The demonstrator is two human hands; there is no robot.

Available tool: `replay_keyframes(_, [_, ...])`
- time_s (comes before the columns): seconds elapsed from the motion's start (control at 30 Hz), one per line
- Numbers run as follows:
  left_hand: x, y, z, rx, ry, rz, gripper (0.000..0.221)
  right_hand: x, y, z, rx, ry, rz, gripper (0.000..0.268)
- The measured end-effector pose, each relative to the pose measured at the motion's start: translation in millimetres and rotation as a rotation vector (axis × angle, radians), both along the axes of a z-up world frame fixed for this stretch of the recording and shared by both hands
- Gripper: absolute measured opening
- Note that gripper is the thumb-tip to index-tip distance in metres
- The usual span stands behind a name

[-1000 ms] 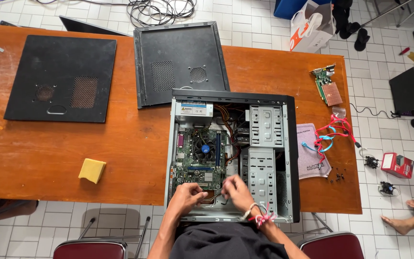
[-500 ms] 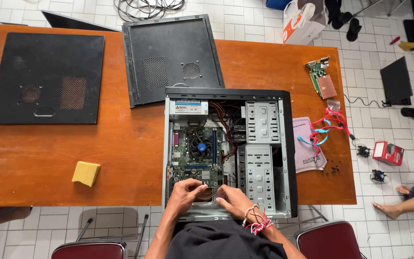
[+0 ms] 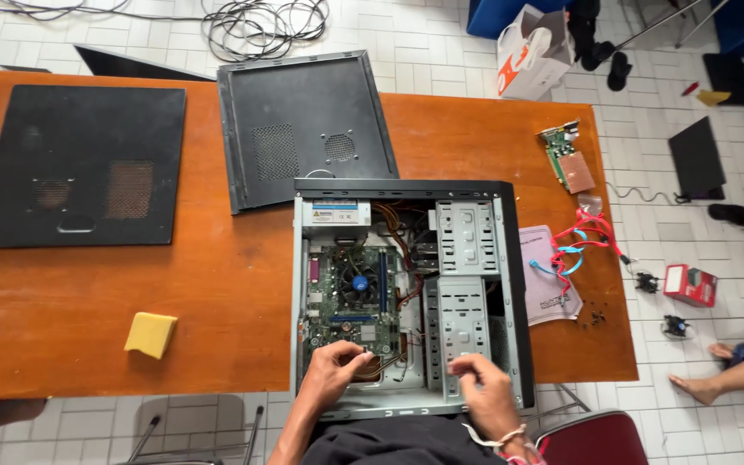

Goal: Connecting internal cables and wires to the motherboard headers inside a desktop computer case

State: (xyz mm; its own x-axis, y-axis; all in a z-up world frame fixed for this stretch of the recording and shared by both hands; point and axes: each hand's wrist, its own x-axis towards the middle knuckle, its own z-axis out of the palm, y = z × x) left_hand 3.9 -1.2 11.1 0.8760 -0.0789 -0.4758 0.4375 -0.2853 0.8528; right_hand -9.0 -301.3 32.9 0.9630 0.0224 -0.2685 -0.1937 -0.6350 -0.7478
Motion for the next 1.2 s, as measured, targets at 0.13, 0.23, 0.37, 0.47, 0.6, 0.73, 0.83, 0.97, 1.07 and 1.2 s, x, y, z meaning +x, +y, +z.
replay_keyframes(0.13, [1.9,1.0,17.1,-0.032,0.159,0.034,0.022,11.6,3.7,9.1,-0.033,0.120,-0.085,0.031])
replay_keyframes(0.23, [0.9,1.5,21.1,-0.054,0.145,0.018,0.022,15.2,30.8,5.5,0.073,0.047,0.005,0.024])
replay_keyframes(0.37, [1.4,-2.9,9.9,-0.042,0.025,0.035,0.021,25.7,75.7,6.8,0.078,0.185,0.152,0.023])
replay_keyframes(0.47, [5.7,-4.2,13.9,-0.031,0.089,0.021,0.021,27.4,93.1,-4.0,0.279,0.367,0.118,0.028])
replay_keyframes(0.6, [-16.5,-7.6,-23.9,-0.053,-0.062,-0.011,0.021,7.7,84.2,-40.9,0.274,0.243,0.228,0.033])
replay_keyframes(0.73, [3.5,-9.1,-9.3,-0.091,-0.008,-0.057,0.016,14.9,74.9,-81.0,0.422,0.267,0.122,0.029])
replay_keyframes(0.83, [12.8,-8.2,9.6,-0.071,0.072,-0.058,0.023,38.3,85.8,-37.4,0.509,0.561,-0.067,0.027])
replay_keyframes(0.97, [2.5,-7.2,-10.6,-0.051,0.063,-0.128,0.016,36.9,85.5,-41.9,0.565,0.609,-0.062,0.030])
replay_keyframes(1.07, [1.5,-8.0,-5.8,-0.087,0.055,-0.073,0.018,31.7,82.7,-65.7,0.549,0.469,0.030,0.028])
replay_keyframes(1.2, [12.7,-5.6,7.5,-0.091,0.071,-0.105,0.015,44.6,89.1,-66.7,0.654,0.519,0.018,0.026])
